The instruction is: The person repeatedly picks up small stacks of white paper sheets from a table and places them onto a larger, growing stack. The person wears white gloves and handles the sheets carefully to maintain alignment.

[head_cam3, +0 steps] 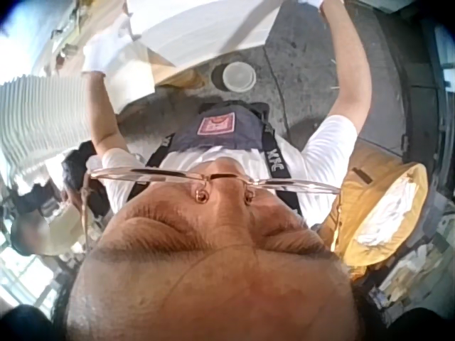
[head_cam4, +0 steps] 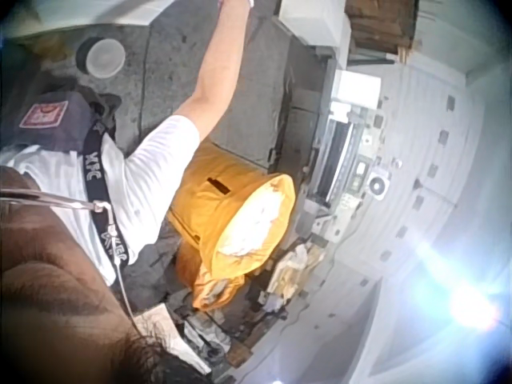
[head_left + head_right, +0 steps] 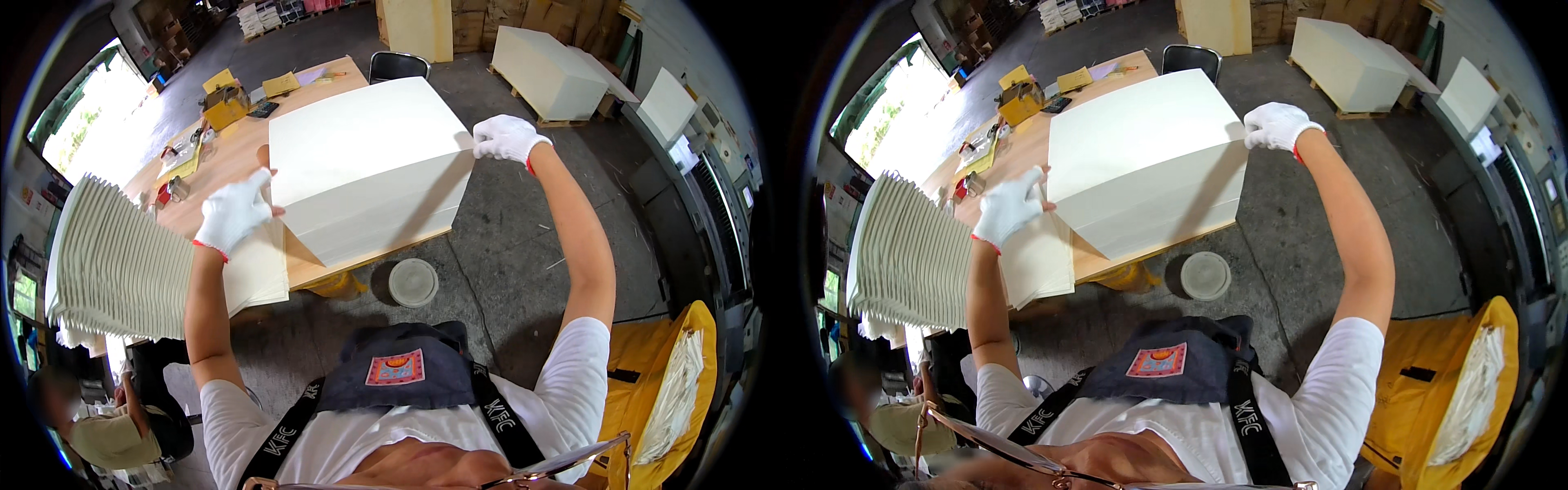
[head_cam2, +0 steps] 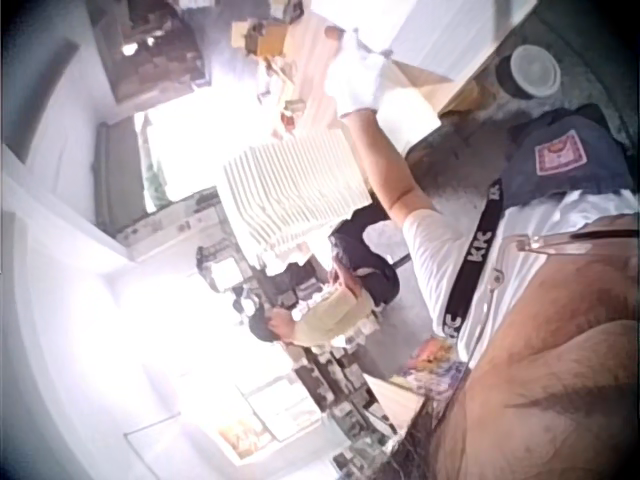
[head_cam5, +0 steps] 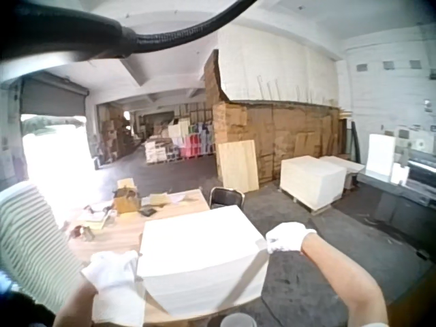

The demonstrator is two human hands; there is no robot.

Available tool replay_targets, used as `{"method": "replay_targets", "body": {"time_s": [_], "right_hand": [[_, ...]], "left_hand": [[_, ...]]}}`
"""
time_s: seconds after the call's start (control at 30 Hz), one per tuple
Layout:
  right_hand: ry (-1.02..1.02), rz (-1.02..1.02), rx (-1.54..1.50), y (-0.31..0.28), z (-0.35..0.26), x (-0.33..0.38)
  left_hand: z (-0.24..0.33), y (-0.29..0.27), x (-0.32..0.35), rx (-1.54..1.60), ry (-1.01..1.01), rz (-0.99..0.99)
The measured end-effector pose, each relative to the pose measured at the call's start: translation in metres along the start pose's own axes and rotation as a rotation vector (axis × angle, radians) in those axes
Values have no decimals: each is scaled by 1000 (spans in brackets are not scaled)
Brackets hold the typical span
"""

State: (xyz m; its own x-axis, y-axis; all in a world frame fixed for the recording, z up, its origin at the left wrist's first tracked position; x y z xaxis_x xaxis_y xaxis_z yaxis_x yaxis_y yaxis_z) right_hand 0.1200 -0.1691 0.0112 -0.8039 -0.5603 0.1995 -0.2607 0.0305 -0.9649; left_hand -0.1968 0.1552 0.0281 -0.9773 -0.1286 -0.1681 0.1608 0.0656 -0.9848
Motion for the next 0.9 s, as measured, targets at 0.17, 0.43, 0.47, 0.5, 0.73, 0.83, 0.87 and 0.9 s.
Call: {"method": "replay_targets", "body": {"time_s": [0.17, 0.43, 0.47, 0.5, 0.73, 0.83, 0.87, 0.9], "right_hand": [[6, 28, -19, 15, 14, 17], [211, 271, -475, 50, 14, 12], [229, 260, -463, 54, 13, 7], [214, 291, -439, 53, 11, 8], [-39, 592, -3, 27, 0, 4], [-116, 646, -85, 17, -11, -3], [-134, 661, -136, 16, -13, -8], [-141, 648, -285, 15, -17, -11]], "left_hand": [[84, -40, -75, 300, 120, 165], [154, 51, -211, 312, 525, 19], [153, 57, -213, 337, 520, 15], [155, 61, -214, 364, 517, 6], [157, 67, -208, 536, 393, -13], [160, 67, -209, 501, 395, 18], [158, 72, -209, 454, 441, 78], [158, 73, -209, 410, 487, 137]]}}
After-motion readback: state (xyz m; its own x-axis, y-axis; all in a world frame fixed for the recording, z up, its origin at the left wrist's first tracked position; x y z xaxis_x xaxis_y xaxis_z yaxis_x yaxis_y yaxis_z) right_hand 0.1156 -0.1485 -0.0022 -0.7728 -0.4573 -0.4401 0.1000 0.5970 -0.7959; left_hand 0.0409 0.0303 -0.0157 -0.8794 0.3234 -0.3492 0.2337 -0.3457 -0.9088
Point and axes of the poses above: each hand's wrist, its own x-axis away from the middle knuckle, its own y-axis out of the palm, z = x × y, the point moved 4 cm from there along -x, towards the middle knuckle, and after that the axes turned 13 degrees about y, right-handed, at the moved point
